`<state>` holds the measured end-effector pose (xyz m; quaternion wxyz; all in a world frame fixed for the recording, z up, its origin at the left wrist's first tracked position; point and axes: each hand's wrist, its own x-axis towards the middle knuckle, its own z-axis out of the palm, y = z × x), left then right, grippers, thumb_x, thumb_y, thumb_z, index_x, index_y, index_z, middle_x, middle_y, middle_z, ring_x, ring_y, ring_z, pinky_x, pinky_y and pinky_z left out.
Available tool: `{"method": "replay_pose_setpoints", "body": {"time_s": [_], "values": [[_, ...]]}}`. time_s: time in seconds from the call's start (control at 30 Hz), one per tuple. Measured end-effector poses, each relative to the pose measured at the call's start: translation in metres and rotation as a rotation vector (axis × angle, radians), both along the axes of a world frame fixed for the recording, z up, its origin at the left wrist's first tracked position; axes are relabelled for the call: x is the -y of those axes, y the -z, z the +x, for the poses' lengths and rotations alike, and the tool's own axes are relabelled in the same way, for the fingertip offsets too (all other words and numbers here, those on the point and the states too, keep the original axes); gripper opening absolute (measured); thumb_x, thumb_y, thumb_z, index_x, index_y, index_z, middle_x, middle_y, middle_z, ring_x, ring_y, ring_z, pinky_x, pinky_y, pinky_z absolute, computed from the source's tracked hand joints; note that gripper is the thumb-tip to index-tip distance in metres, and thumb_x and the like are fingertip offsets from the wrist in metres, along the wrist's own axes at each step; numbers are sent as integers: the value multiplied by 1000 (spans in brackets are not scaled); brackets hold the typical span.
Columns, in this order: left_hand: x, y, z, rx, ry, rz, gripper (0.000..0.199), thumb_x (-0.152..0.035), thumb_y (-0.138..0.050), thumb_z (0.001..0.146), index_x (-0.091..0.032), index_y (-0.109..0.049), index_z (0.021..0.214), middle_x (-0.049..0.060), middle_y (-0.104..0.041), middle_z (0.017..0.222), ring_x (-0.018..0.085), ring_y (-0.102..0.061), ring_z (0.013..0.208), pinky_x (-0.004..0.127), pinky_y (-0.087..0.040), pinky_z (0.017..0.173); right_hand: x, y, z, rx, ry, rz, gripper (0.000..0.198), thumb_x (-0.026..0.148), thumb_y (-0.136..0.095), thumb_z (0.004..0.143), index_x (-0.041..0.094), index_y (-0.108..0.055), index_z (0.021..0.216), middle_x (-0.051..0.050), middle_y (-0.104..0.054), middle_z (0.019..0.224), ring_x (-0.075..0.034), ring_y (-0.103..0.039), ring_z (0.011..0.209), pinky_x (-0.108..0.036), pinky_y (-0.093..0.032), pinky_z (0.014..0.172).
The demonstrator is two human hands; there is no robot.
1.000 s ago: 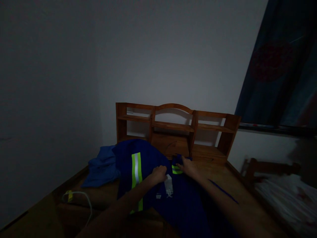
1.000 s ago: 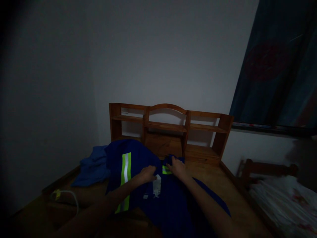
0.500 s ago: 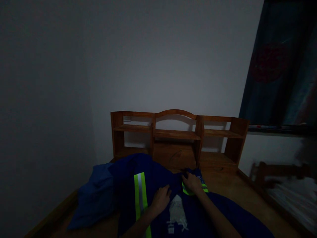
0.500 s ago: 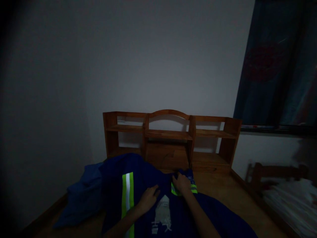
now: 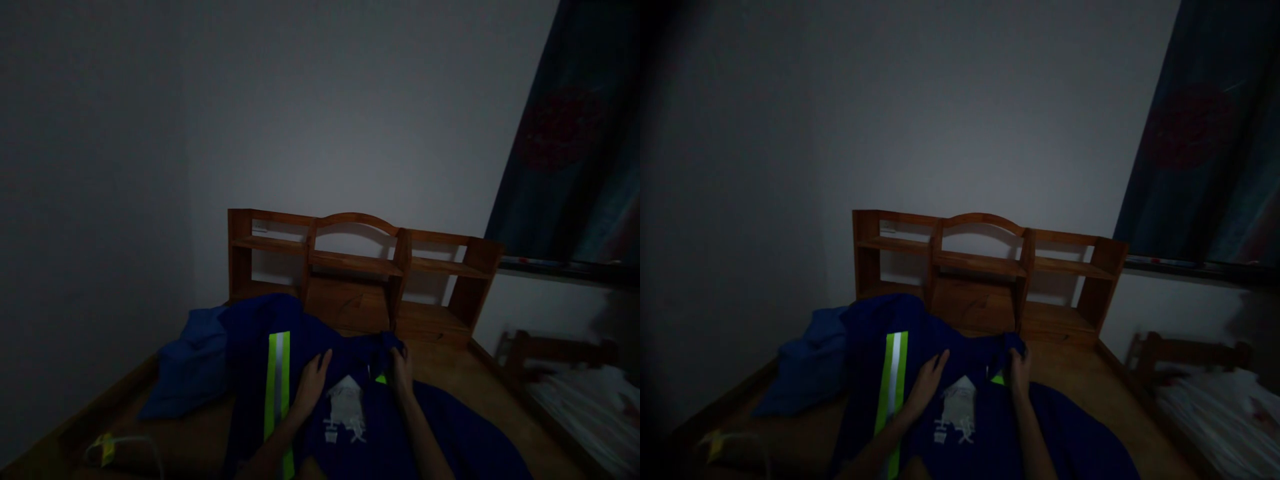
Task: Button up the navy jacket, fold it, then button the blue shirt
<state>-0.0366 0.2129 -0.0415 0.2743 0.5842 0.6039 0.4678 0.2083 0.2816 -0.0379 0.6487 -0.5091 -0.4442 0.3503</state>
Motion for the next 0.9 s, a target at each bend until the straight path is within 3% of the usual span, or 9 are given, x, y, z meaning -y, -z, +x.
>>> {"method": "replay_pose_setpoints", "body": {"time_s": [0.1, 0.2, 0.3, 0.37, 0.53, 0.63, 0.7, 0.77, 0.9], "values": [[8, -9, 1, 60, -9, 21, 61, -59, -50, 77, -10, -62, 109, 15, -62, 114, 26, -56, 108, 33, -41, 94, 5, -4, 0, -112, 36, -42, 73, 36, -55, 62, 18, -40, 131, 0, -61, 76, -16, -56, 64, -24, -44, 58], [13, -11, 3, 61, 98, 42, 56, -54, -65, 65, -11, -67, 100, 11, -67, 102, 26, -62, 94, 32, -47, 84, 12, -16, 8, -215, -107, -58, 71, 29, -54, 55, 19, -46, 125, 1, -61, 73, -16, -55, 61, -25, -44, 55], [14, -15, 3, 54, 165, 15, 44, -45, -70, 60, -10, -69, 87, 9, -70, 90, 27, -63, 87, 33, -48, 79, 23, -44, 35, -291, -299, -67, 57, 28, -51, 53, 18, -60, 108, -3, -66, 83, -20, -60, 71, -29, -48, 63], [13, -25, 1, 150, 155, -49, 36, -39, -72, 58, -11, -70, 80, 9, -70, 86, 29, -62, 88, 35, -47, 81, 35, -72, 62, -320, -393, -59, 48, 30, -54, 55, 18, -65, 100, -4, -66, 95, -23, -61, 84, -31, -49, 73], [20, -76, -16, 445, 170, -198, 33, -43, -61, 68, -16, -68, 85, 8, -69, 87, 26, -64, 87, 35, -49, 78, 100, -149, 123, -190, -426, -16, 40, 34, -66, 68, 17, -66, 104, -7, -63, 110, -23, -55, 108, -29, -42, 92], [37, -116, -32, 515, 292, -217, 40, -46, -58, 71, -16, -65, 97, 8, -69, 91, 24, -64, 88, 34, -49, 81, 158, -176, 132, 16, -418, 14, 46, 37, -64, 77, 21, -58, 120, -7, -59, 118, -23, -54, 110, -30, -42, 92], [52, -140, -45, 472, 377, -213, 41, -40, -67, 65, -16, -64, 99, 6, -68, 92, 22, -63, 90, 31, -47, 84, 191, -180, 128, 158, -415, -5, 50, 40, -60, 80, 25, -52, 127, -6, -56, 123, -25, -54, 110, -32, -44, 91], [67, -157, -61, 259, 485, -224, 40, -32, -72, 59, -18, -66, 96, 2, -68, 91, 21, -61, 91, 28, -44, 86, 212, -174, 122, 290, -418, -39, 51, 44, -60, 79, 26, -52, 127, -6, -55, 124, -27, -52, 111, -35, -44, 91], [86, -160, -101, -153, 688, -286, 41, -24, -75, 50, -22, -69, 90, -1, -67, 91, 21, -58, 90, 26, -44, 81, 224, -151, 117, 532, -456, -162, 42, 51, -62, 75, 26, -67, 108, -6, -63, 111, -30, -55, 107, -36, -44, 92]]}}
